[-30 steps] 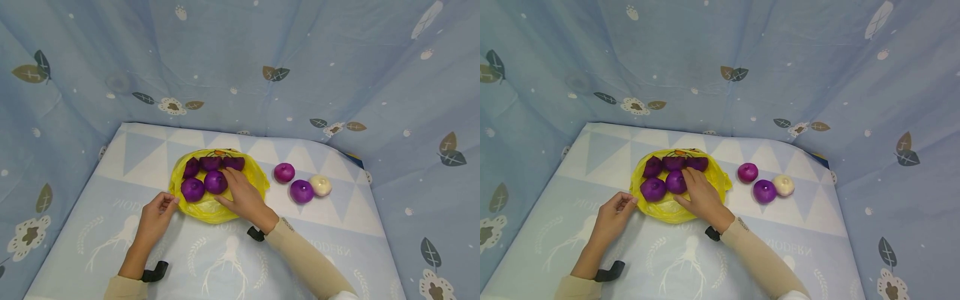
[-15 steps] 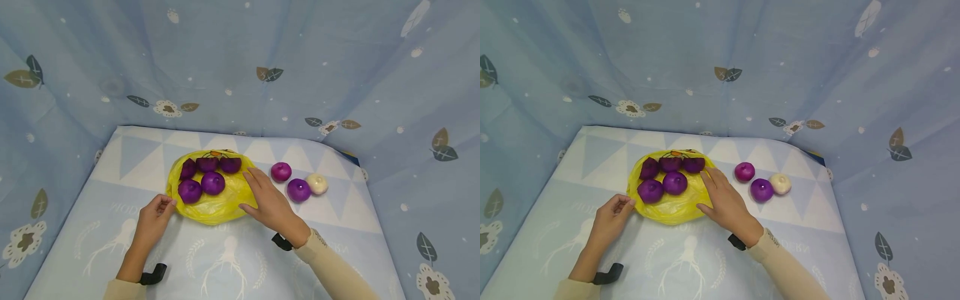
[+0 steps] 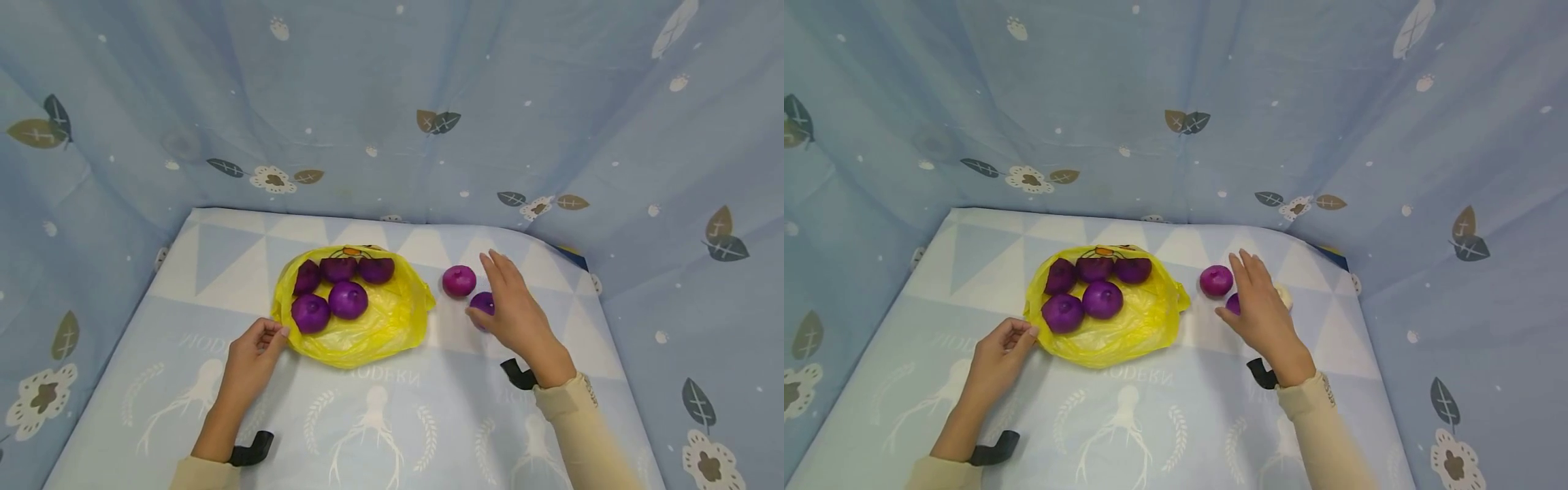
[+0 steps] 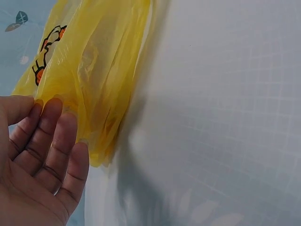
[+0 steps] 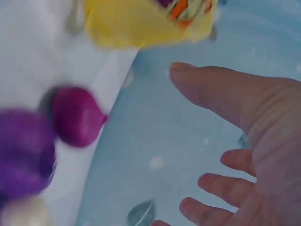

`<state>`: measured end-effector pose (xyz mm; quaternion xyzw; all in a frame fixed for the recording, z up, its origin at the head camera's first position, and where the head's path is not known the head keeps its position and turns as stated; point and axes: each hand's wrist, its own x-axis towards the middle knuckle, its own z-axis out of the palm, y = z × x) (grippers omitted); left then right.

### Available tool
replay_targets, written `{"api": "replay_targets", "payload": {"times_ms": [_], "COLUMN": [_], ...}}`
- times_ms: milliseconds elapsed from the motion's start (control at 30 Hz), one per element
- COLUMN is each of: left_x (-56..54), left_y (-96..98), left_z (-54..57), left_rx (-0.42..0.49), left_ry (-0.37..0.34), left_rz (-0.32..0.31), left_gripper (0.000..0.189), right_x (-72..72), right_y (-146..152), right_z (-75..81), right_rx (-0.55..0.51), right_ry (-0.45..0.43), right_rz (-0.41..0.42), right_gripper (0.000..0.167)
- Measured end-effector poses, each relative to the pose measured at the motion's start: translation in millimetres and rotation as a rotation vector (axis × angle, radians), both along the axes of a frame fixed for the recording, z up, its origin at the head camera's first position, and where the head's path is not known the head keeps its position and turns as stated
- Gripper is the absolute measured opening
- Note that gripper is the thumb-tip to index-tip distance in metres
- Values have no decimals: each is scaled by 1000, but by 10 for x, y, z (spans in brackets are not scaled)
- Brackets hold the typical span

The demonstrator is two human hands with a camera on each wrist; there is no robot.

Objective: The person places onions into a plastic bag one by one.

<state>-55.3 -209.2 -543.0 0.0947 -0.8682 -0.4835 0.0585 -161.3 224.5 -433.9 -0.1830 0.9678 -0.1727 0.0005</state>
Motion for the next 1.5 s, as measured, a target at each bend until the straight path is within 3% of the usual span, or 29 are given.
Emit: {"api": "replay_targets", "payload": {"times_ms": [167,567,800,1000,1500], "left_x": [0,14,-1,-20,-26], "left_y": [5,15,14,37,30], "left_z": [-7,-47,-45,-45,-27], "left_rx": [-2,-4,1,8,9], "left_ry": [-4,-12,2,3,4], "left_rz": [-1,0,-3,-9,-8], "left_gripper": [30,29,27,26,26], "right_x": [-109,-247,-293,-329,-282], "right_y": [320,840,954,1002,972], "right_z": [-101,-472,-675,-858,-1102], "right_rx": [-35,-136,-186,-224,-296], "right_ry": [-72,-94,-65,-113,-106], "right_rz": [-59,-183,-256,-367,-464], "right_gripper": [102,80,69,72,77]}}
